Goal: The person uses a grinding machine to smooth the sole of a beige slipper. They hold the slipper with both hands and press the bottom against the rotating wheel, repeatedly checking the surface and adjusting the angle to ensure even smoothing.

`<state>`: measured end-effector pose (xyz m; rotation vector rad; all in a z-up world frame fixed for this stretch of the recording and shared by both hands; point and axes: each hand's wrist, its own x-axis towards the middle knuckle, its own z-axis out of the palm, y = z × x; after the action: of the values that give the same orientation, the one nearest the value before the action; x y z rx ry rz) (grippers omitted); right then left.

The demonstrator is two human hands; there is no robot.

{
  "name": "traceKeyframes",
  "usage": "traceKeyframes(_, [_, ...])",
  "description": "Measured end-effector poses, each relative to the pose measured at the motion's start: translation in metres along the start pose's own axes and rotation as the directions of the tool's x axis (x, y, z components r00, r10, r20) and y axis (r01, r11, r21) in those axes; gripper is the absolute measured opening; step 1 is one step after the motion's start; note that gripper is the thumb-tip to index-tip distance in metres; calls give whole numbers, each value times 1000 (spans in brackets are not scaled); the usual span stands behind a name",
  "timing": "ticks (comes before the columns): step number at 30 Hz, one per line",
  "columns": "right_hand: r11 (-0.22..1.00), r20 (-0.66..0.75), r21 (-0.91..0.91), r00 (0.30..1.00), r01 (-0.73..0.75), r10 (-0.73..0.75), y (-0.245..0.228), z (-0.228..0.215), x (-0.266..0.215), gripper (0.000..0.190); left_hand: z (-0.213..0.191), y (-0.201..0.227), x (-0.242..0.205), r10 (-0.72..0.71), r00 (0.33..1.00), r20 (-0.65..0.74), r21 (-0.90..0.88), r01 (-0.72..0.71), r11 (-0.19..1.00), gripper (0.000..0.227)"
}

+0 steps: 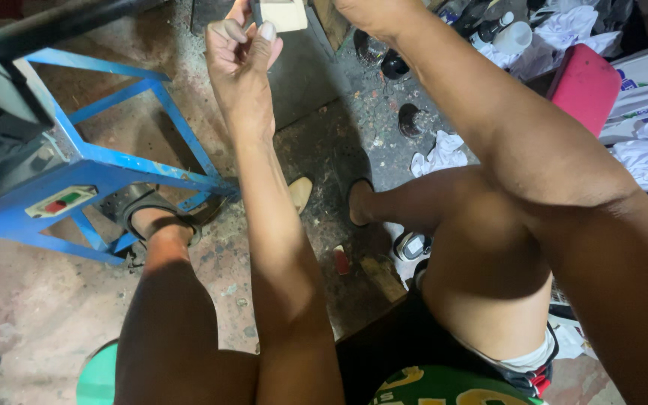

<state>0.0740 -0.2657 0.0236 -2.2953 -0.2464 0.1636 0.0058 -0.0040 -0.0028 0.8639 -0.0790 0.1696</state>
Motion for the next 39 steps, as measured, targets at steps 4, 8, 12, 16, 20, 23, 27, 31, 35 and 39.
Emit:
traceKeyframes(4, [956,58,292,998,-25,9,-12,-10,-27,44,28,20,-17,52,999,10,-107,-51,993,34])
traceKeyframes(8, [713,115,699,974,62,-197,-63,-55,-49,48,78,81,-51,188,957,222,173,-228,958,47])
traceKeyframes(12, [308,84,948,872,79,-482,-119,-80,-91,53,120,157,-95,49,884,464,286,-202,936,54])
traceKeyframes(16, [125,26,990,806,59,-592,-147,-80,-148,67,146,207,-130,-66,798,599,448,-266,854,29])
traceKeyframes(20, [-4,-29,999,850,32,-525,-157,-73,-191,75,167,219,-162,-64,758,650,353,-226,908,21])
traceKeyframes(23, [-11,-48,999,821,50,-569,-161,-74,-203,74,175,224,-176,-29,745,667,427,-350,834,19])
traceKeyframes(27, [-30,-40,999,820,28,-571,-161,-73,-211,77,187,229,-194,0,772,635,522,-429,738,22])
traceKeyframes(31, [-21,-17,1000,781,4,-625,-161,-74,-203,75,198,234,-201,131,744,655,519,-569,638,12])
traceKeyframes(35, [-21,-14,1000,757,0,-654,-159,-71,-200,71,202,236,-206,145,756,638,548,-578,605,12])
traceKeyframes(39, [-39,-36,999,764,15,-644,-157,-71,-199,74,203,233,-206,154,753,639,572,-600,559,6])
